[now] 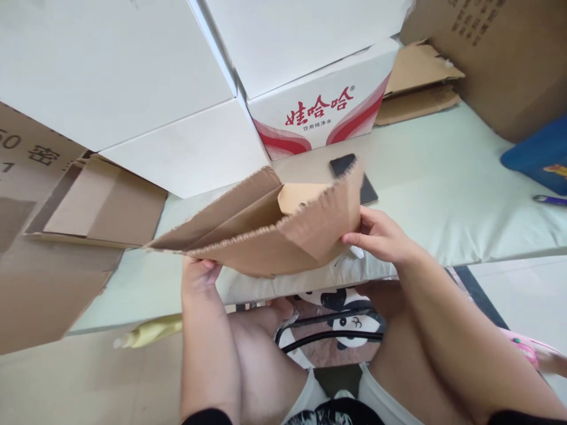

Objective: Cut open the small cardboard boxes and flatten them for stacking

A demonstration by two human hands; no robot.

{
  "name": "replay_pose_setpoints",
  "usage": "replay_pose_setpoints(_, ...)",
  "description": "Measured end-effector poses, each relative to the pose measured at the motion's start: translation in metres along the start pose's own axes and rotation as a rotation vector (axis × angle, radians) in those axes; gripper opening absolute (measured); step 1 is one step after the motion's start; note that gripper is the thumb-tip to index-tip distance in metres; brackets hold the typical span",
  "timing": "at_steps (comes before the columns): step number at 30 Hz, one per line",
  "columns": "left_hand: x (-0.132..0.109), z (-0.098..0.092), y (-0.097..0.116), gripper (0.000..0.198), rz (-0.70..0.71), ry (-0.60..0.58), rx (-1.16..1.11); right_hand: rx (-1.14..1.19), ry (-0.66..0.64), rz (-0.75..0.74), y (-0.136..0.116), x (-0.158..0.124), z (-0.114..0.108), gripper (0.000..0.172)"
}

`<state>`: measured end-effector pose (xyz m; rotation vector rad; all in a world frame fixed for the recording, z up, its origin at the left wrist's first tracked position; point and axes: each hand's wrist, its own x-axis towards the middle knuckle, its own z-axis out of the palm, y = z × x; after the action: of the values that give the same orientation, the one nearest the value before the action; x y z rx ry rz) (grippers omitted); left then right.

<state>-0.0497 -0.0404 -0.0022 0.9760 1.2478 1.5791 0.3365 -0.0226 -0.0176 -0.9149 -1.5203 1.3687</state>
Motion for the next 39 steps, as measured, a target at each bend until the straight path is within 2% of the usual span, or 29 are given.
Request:
replay_pose_setpoints(4, 0.000, -0.001, 0.001, 0.047, 0.071, 0.021, -0.071, -0.023, -0.066, -0.052, -0.006, -0.003, -0.006, 0.051)
replay_pose_setpoints(6, -0.001, -0.001, 0.002, 0.047, 0.098, 0.033, -0.088, 0.004, -0.102, -0.039, -0.009, -0.004, -0.007, 0.059)
replay_pose_setpoints(8, -0.002, -0.002, 0.003, 0.056, 0.090, 0.010, -0.080, 0.082, -0.116, -0.018, -0.010, -0.004, -0.006, 0.068)
replay_pose_setpoints(10, -0.003, -0.002, 0.006, 0.064, 0.030, -0.032, -0.048, 0.232, -0.125, 0.003, -0.009, -0.004, -0.003, 0.072)
replay_pose_setpoints(13, -0.004, 0.002, 0.012, 0.059, -0.153, -0.136, 0.022, 0.404, -0.105, -0.092, -0.007, -0.004, 0.005, 0.056)
replay_pose_setpoints(15, -0.003, 0.008, 0.014, 0.055, -0.285, -0.245, 0.073, 0.335, -0.108, -0.186, -0.008, -0.005, 0.012, 0.047)
replay_pose_setpoints(17, -0.004, 0.014, 0.015, 0.054, -0.377, -0.345, 0.118, 0.186, -0.168, -0.195, -0.014, -0.007, 0.020, 0.054)
replay_pose_setpoints(20, -0.004, 0.021, 0.013, 0.052, -0.441, -0.423, 0.162, 0.054, -0.344, -0.086, -0.028, -0.012, 0.028, 0.067)
replay_pose_setpoints(23, -0.005, 0.027, 0.011, 0.053, -0.471, -0.429, 0.166, -0.018, -0.468, 0.034, -0.038, -0.014, 0.029, 0.068)
replay_pose_setpoints(25, -0.005, 0.029, 0.012, 0.055, -0.497, -0.409, 0.156, -0.043, -0.442, 0.075, -0.037, -0.012, 0.029, 0.070)
replay_pose_setpoints(28, -0.006, 0.033, 0.013, 0.058, -0.502, -0.350, 0.139, 0.088, -0.272, 0.004, -0.027, -0.006, 0.028, 0.076)
replay_pose_setpoints(31, -0.006, 0.037, 0.012, 0.062, -0.477, -0.244, 0.123, 0.399, 0.054, -0.052, -0.020, 0.000, 0.029, 0.081)
replay_pose_setpoints(33, -0.005, 0.039, 0.009, 0.065, -0.435, -0.133, 0.096, 0.583, 0.298, 0.019, -0.022, 0.003, 0.029, 0.076)
replay_pose_setpoints(34, -0.003, 0.039, 0.007, 0.067, -0.402, -0.066, 0.079, 0.628, 0.369, 0.084, -0.024, 0.003, 0.030, 0.071)
replay_pose_setpoints(36, 0.002, 0.040, 0.003, 0.068, -0.312, 0.078, 0.045, 0.616, 0.364, 0.196, -0.028, 0.002, 0.030, 0.059)
replay_pose_setpoints(39, 0.010, 0.037, -0.003, 0.068, -0.120, 0.275, 0.011, 0.428, 0.213, 0.241, -0.026, 0.003, 0.028, 0.065)
